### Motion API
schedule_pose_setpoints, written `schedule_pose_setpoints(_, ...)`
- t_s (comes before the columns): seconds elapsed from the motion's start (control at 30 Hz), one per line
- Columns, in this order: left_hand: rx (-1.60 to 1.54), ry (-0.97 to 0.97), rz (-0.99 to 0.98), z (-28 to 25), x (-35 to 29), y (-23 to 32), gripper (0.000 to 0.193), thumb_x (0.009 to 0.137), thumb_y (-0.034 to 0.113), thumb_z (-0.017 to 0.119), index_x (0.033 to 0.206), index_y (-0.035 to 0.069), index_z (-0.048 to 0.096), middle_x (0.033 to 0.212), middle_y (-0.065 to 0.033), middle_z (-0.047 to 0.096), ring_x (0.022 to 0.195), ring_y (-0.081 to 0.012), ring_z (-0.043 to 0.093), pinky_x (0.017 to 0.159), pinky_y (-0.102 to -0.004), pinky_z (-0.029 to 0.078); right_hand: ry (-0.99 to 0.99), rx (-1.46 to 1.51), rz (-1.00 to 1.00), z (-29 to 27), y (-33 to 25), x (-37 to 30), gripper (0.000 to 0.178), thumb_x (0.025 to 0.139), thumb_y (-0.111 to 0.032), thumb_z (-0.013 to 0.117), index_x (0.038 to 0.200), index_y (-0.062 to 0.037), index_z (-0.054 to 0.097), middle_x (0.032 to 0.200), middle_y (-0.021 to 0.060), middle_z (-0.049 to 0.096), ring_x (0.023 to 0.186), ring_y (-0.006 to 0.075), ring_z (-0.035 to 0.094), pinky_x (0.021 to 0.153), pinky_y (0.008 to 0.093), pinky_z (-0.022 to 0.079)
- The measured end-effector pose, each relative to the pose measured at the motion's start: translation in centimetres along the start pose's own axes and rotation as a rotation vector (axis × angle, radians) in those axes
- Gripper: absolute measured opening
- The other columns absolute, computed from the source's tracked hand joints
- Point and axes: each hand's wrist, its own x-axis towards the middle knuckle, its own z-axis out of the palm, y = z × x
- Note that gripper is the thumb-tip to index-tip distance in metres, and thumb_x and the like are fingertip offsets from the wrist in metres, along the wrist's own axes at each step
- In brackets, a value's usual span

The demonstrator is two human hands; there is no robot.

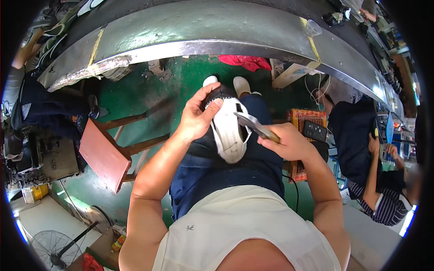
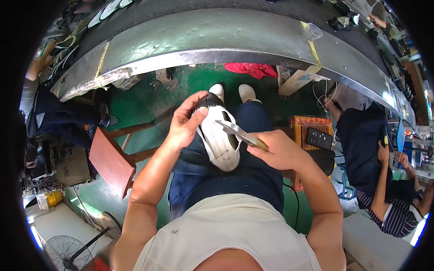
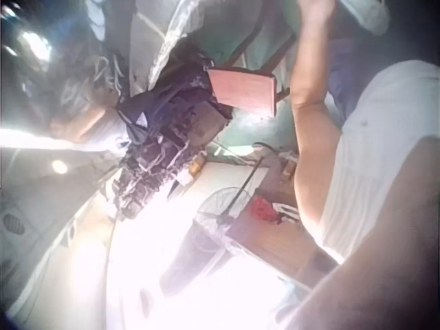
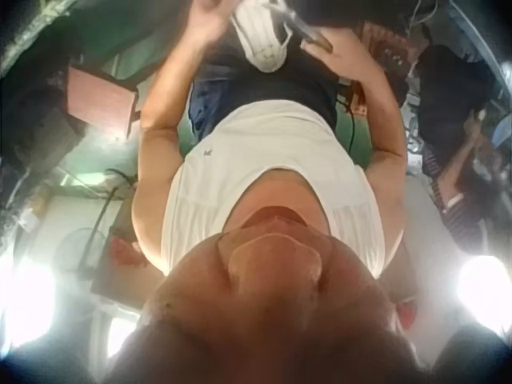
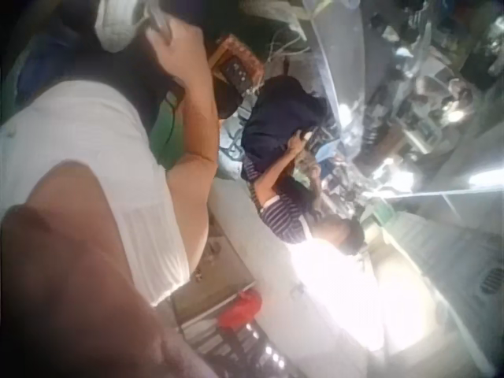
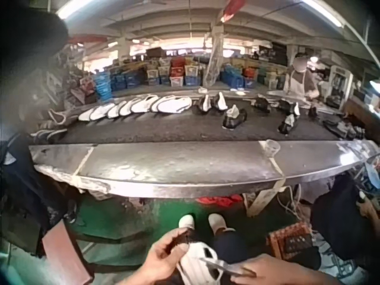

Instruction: Using pliers to pull and adjust material on the bottom of shoe uppers at a factory workbench.

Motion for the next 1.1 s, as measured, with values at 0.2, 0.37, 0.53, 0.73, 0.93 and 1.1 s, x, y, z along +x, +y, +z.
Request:
schedule_pose_setpoints(0.2,0.6,-0.285,0.59,3.1,-3.6,3.2,0.061,0.086,0.009,0.077,0.142,0.001,0.053,0.152,-0.0322,0.04,0.137,-0.0461,0.047,0.112,-0.0459,0.039,0.462,0.364,0.012,3.3,-0.2,-2.3,0.032,0.101,-0.016,0.059,0.127,0.0028,0.055,0.119,0.0177,0.069,0.108,0.0269,0.069,0.095,0.036,0.051)
schedule_pose_setpoints(0.37,0.783,-0.321,0.765,4.1,-7.1,-0.3,0.059,0.073,0.011,0.085,0.128,0.002,0.064,0.143,-0.025,0.053,0.127,-0.0478,0.054,0.105,-0.0521,0.047,0.562,0.396,-0.16,6.9,0.0,-2.0,0.034,0.095,-0.011,0.068,0.124,0.0012,0.056,0.112,0.0135,0.069,0.102,0.027,0.068,0.09,0.035,0.052)
schedule_pose_setpoints(0.53,0.875,-0.287,0.863,4.4,-9.3,-1.7,0.058,0.073,0.015,0.085,0.126,0.002,0.065,0.134,-0.0203,0.06,0.119,-0.0423,0.06,0.098,-0.0484,0.053,0.592,0.354,-0.486,7.7,1.5,-2.2,0.032,0.086,0.001,0.074,0.112,-0.002,0.056,0.104,0.0118,0.066,0.097,0.0289,0.066,0.088,0.0388,0.053)
schedule_pose_setpoints(0.73,0.897,-0.198,0.862,5.0,-9.8,-1.9,0.058,0.068,0.015,0.087,0.122,0.004,0.068,0.134,-0.0167,0.061,0.117,-0.0378,0.061,0.093,-0.0475,0.055,0.436,0.512,-0.377,8.1,2.4,-2.2,0.043,0.097,-0.012,0.065,0.135,0.0019,0.049,0.142,0.0193,0.057,0.122,0.0266,0.061,0.101,0.0355,0.047)
schedule_pose_setpoints(0.93,0.882,-0.159,0.77,6.0,-9.5,-4.0,0.083,0.08,0.015,0.08,0.149,0.0,0.036,0.141,-0.0303,0.041,0.123,-0.0499,0.05,0.107,-0.0566,0.04,0.361,0.53,-0.33,7.4,2.3,-0.8,0.035,0.1,-0.009,0.058,0.132,0.001,0.049,0.128,0.0169,0.062,0.115,0.025,0.063,0.098,0.0366,0.048)
schedule_pose_setpoints(1.1,0.859,-0.059,0.762,7.0,-9.6,-5.6,0.082,0.082,0.012,0.077,0.15,-0.001,0.033,0.142,-0.0296,0.038,0.124,-0.05,0.048,0.106,-0.0575,0.039,0.45,0.557,-0.32,7.9,2.4,0.5,0.028,0.099,-0.008,0.056,0.126,0.0001,0.051,0.117,0.0158,0.066,0.104,0.0245,0.067,0.093,0.0376,0.051)
